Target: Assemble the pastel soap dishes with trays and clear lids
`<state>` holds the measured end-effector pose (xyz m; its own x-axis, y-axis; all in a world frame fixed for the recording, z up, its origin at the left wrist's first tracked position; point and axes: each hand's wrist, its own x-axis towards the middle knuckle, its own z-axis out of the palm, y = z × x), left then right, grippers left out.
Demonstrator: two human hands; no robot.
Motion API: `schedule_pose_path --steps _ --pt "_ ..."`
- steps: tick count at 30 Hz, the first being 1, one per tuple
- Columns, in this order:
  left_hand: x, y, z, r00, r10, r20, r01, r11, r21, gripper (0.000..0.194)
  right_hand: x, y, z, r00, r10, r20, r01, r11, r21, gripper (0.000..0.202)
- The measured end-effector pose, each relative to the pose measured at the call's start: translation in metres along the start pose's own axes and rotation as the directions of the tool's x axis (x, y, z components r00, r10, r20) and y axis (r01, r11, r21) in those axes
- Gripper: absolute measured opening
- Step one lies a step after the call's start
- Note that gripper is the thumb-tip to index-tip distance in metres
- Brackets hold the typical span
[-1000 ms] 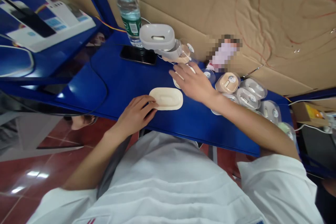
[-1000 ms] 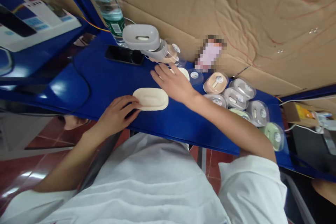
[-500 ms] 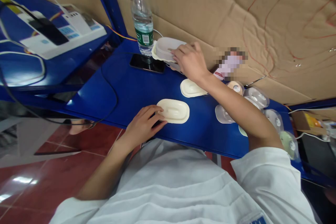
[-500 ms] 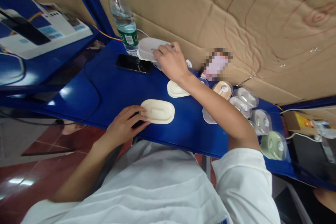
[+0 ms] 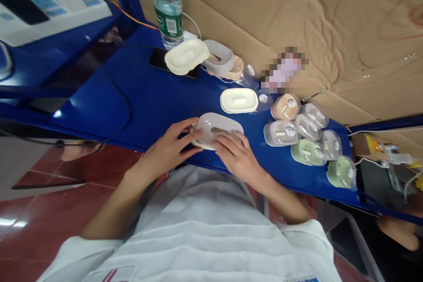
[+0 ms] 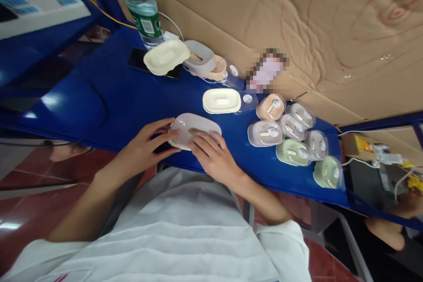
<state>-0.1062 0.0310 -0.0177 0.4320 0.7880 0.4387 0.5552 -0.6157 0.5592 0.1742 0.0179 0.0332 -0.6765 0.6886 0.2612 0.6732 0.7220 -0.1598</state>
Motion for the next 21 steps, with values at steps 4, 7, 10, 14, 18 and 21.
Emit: schedule_pose_path --steps 4,7,10,14,18,21 --pt "-0.002 0.004 0.001 0.999 0.033 -0.024 -0.034 0.998 -0.051 0.04 -0.003 -0.002 -0.002 0.999 0.027 0.017 -0.029 0.988 0.154 0.032" --pt "-0.002 0.007 -0.001 0.999 0.032 -0.003 -0.032 0.997 -0.069 0.032 -0.007 -0.005 -0.002 0.999 0.02 0.037 -0.027 0.974 0.226 0.035" --pt "-0.001 0.008 -0.002 0.998 0.051 0.035 -0.05 0.998 -0.036 0.027 -0.012 -0.011 0.007 0.999 0.036 0.034 -0.042 0.975 0.216 0.036" --pt "0.001 0.01 0.0 0.996 0.067 0.061 -0.07 0.997 0.037 0.022 -0.021 -0.017 0.014 0.998 0.053 0.041 -0.06 0.981 0.183 0.036" --pt "0.003 0.013 0.003 0.995 0.06 0.08 -0.065 0.995 0.069 0.023 -0.027 0.002 -0.01 1.0 0.021 0.021 -0.024 0.982 0.188 0.034" --pt "0.002 0.013 0.003 0.996 0.035 0.087 -0.04 0.997 0.064 0.024 -0.013 0.045 -0.042 0.995 0.102 -0.009 -0.1 0.988 0.115 0.04"
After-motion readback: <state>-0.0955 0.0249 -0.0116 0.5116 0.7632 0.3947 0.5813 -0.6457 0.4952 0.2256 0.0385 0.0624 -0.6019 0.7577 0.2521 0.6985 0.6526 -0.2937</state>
